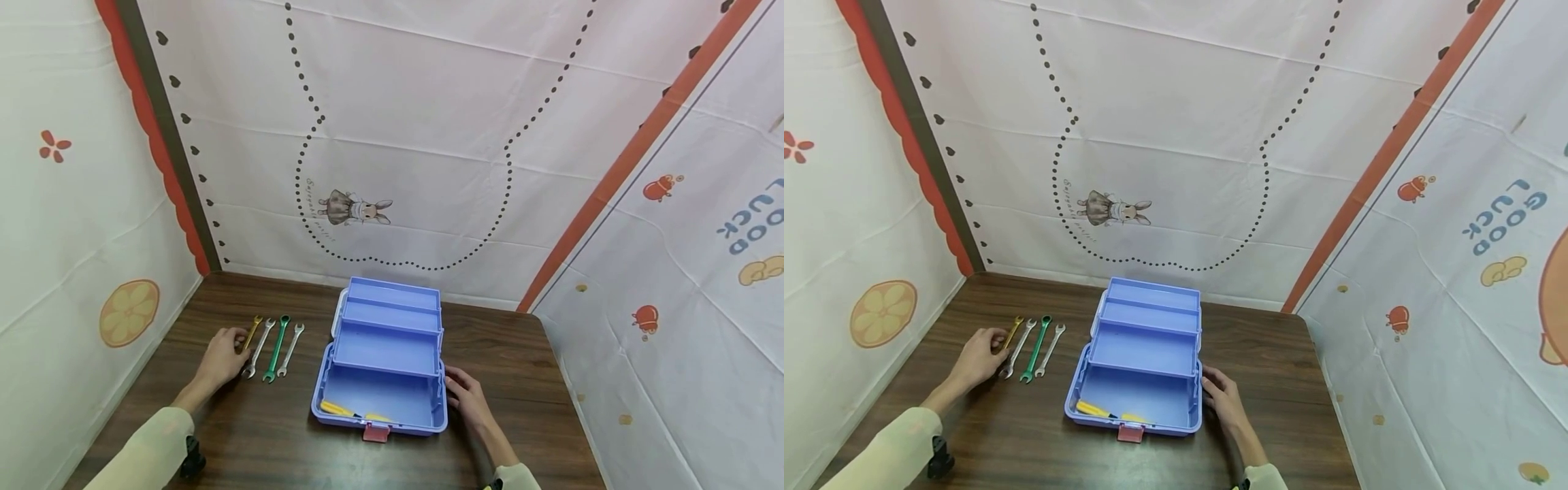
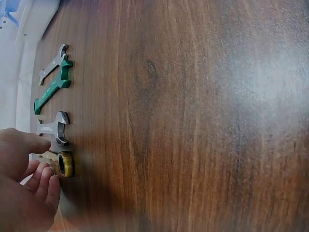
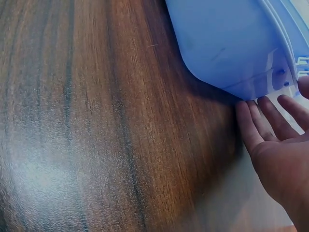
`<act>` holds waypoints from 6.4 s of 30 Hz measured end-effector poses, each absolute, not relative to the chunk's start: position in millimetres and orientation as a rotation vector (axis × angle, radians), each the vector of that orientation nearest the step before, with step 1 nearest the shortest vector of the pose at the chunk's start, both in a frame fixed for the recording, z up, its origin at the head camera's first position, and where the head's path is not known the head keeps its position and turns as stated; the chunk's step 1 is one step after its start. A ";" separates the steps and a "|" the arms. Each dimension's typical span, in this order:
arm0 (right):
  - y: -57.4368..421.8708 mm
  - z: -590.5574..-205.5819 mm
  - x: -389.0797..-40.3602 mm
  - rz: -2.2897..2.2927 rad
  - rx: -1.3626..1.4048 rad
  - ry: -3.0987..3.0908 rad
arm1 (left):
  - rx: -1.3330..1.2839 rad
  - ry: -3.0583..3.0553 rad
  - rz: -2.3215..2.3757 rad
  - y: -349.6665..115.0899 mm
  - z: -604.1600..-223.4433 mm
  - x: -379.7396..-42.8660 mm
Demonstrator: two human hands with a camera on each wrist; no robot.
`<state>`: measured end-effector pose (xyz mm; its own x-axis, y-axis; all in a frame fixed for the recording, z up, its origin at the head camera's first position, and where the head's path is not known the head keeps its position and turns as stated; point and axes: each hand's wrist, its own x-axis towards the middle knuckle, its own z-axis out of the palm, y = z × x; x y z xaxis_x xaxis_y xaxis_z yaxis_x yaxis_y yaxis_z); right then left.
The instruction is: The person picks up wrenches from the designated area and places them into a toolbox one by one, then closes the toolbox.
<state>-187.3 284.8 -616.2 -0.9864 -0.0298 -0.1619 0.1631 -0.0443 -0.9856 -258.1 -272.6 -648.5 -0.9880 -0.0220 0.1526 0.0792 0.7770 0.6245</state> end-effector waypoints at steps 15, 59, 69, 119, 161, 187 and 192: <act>281.1 -622.4 -182.3 -2.122 0.091 2.110 | 0.122 -2.757 -0.957 -266.7 -651.4 -259.1; 281.8 -628.1 -184.4 -2.166 0.109 2.064 | 0.163 -2.875 -0.963 -265.1 -636.3 -262.7; 282.8 -627.0 -183.3 -2.164 0.106 2.079 | 0.127 -2.770 -0.942 -267.0 -632.2 -262.8; 280.6 -609.5 -186.6 -2.059 0.236 2.087 | -0.400 -2.784 -1.294 -208.9 -558.7 -266.8; 270.5 -610.6 -204.5 -2.118 0.384 2.081 | -0.819 -2.869 -1.297 -108.0 -546.0 -282.1; 272.6 -611.8 -205.1 -2.110 0.359 2.087 | -1.011 -2.831 -1.129 -62.2 -549.6 -275.7; 272.4 -611.1 -204.7 -2.113 0.358 2.086 | -1.049 -2.800 -1.136 -52.2 -553.2 -276.1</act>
<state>-204.7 272.4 -611.1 -0.9600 0.0599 -0.2734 0.2726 -0.0211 -0.9619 -276.1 -52.2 -553.2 -0.7834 0.5940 0.1830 0.5536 0.5328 0.6401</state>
